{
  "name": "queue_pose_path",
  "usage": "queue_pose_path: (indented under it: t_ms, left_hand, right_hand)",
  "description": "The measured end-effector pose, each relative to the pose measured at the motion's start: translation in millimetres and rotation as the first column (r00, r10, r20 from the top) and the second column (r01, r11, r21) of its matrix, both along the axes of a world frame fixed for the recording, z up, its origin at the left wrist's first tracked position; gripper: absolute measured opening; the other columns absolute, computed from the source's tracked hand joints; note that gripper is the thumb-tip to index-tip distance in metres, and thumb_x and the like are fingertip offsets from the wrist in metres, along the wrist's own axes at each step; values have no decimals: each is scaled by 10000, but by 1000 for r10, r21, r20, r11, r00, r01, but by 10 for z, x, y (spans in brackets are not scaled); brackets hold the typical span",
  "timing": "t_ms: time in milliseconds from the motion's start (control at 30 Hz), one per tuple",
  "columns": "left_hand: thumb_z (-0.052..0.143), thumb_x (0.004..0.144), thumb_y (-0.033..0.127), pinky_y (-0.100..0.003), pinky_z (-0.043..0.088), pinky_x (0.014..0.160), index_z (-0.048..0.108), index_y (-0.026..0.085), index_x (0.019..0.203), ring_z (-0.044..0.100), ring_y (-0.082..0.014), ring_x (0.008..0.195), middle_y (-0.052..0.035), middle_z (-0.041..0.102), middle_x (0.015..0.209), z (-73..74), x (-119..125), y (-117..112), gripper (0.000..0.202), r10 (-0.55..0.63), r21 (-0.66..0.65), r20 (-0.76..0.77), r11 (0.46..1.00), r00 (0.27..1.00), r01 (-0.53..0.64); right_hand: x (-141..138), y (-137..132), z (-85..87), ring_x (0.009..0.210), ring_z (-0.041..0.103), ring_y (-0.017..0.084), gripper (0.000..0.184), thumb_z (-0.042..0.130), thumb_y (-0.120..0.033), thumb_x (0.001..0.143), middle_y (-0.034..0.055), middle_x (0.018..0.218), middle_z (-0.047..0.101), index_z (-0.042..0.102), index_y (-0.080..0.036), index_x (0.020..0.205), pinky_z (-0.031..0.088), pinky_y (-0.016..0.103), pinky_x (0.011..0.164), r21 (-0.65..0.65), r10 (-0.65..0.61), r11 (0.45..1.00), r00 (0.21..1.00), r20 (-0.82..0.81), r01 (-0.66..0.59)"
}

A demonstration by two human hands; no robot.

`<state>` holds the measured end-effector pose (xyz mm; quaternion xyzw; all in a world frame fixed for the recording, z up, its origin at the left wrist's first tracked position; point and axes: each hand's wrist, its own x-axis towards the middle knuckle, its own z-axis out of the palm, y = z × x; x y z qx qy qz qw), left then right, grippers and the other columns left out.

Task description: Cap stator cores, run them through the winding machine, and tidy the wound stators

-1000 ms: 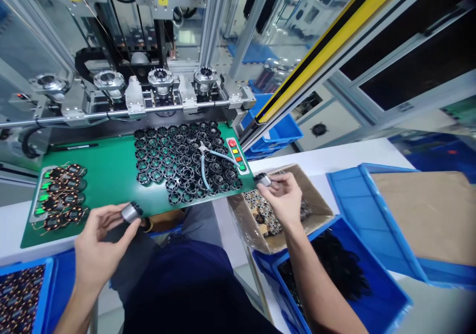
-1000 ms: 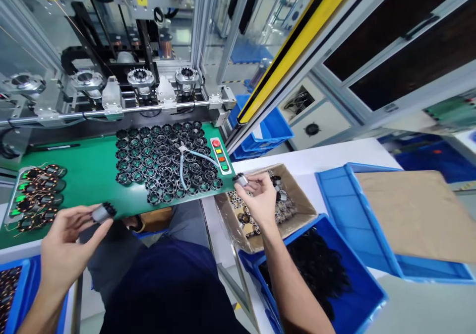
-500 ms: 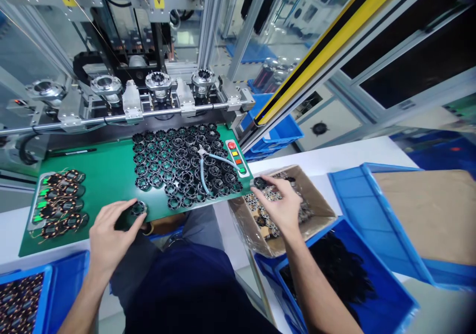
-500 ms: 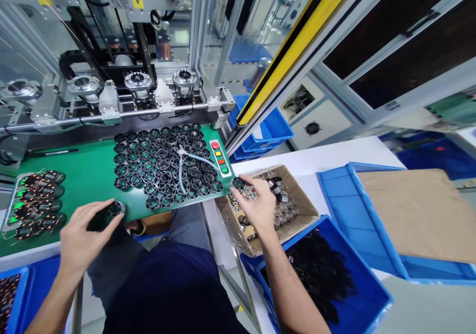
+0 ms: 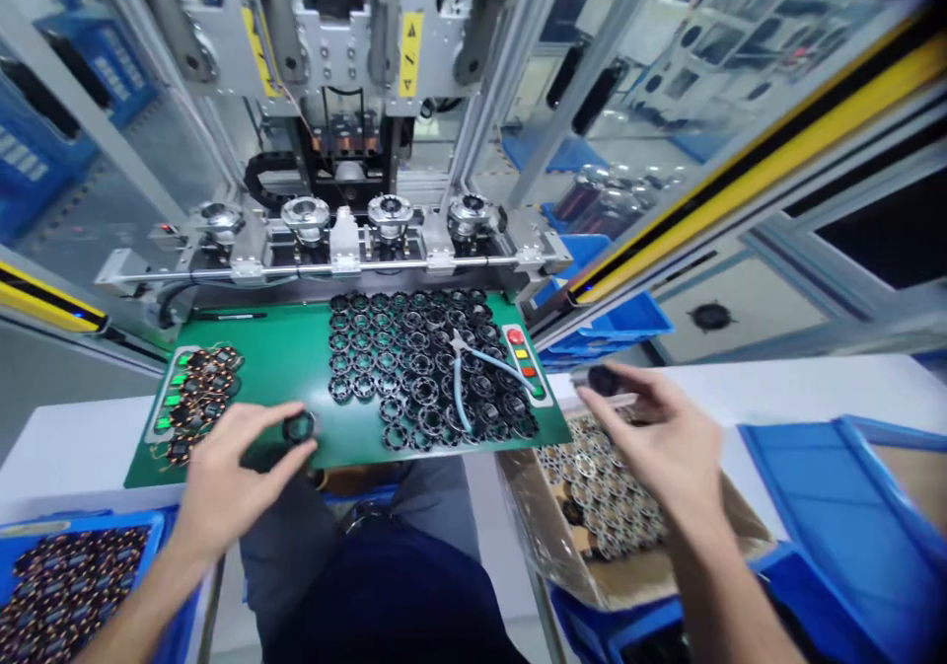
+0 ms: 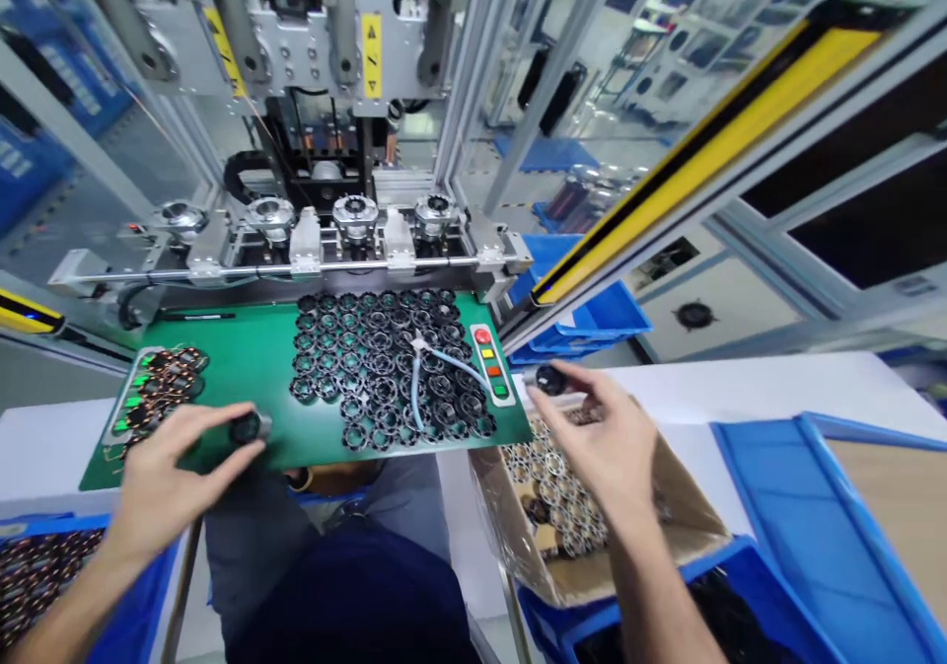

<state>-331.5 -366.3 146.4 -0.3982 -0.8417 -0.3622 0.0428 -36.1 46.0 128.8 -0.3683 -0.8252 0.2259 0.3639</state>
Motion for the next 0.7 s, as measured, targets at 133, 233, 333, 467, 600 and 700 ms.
queue_pose_path:
  t_ms: [133, 233, 333, 467, 600, 700]
  left_hand:
    - [842, 949, 609, -434, 674, 909, 873, 332, 1281, 787, -240, 872, 26, 885, 1126, 882, -829, 138, 434, 192, 25, -138, 981, 972, -191]
    - [789, 937, 639, -441, 669, 980, 842, 197, 1293, 785, -214, 915, -33, 879, 1201, 1376, -1604, 403, 569, 145, 5, -252, 989, 957, -148]
    - [779, 964, 573, -454, 620, 1135, 825, 175, 1320, 801, -235, 1084, -38, 873, 1180, 1548, -2353, 700, 536, 140, -135, -287, 973, 948, -185]
    - [902, 843, 392, -440, 644, 1052, 848, 130, 1284, 825, -287, 1078, -96, 893, 1139, 1403, -3097, 935, 516, 154, -268, -178, 943, 972, -199]
    - [1003, 695, 345, -438, 640, 998, 885, 185, 1133, 840, -304, 1015, -83, 899, 1069, 1179, -3505, 927, 481, 139, -323, -99, 932, 985, -164]
    - [1002, 686, 389, -409, 617, 1014, 898, 226, 1156, 839, -300, 1037, -59, 892, 1048, 1100, -3688, 864, 509, 35, -362, -60, 931, 998, -55]
  right_hand:
    - [-910, 67, 812, 917, 831, 307, 447, 968, -591, 860, 55, 1086, 878, 874, -324, 1207, 715, 544, 932, 101, 262, 962, 960, -100, -252]
    - [-2005, -100, 1289, 874, 824, 267, 410, 972, -502, 862, 58, 1042, 878, 868, -252, 1171, 717, 465, 869, 173, 533, 837, 845, -45, -519]
    - [-3190, -361, 1494, 951, 825, 244, 382, 949, -326, 881, 67, 1160, 893, 861, -199, 1230, 691, 426, 932, 159, 677, 714, 730, 90, -682]
    - [-4336, -619, 1429, 1100, 837, 261, 436, 928, -202, 911, 114, 1289, 891, 851, -131, 1334, 642, 419, 1091, 104, 640, 703, 690, 338, -703]
    - [-4779, -655, 1296, 1231, 837, 348, 404, 958, -118, 861, 158, 1275, 895, 891, -108, 1260, 625, 477, 1155, 95, 599, 698, 651, 467, -710]
    - [-4897, -619, 1291, 1273, 830, 367, 436, 996, -113, 820, 134, 1264, 901, 914, -136, 1247, 624, 486, 1172, 80, 585, 674, 598, 548, -734]
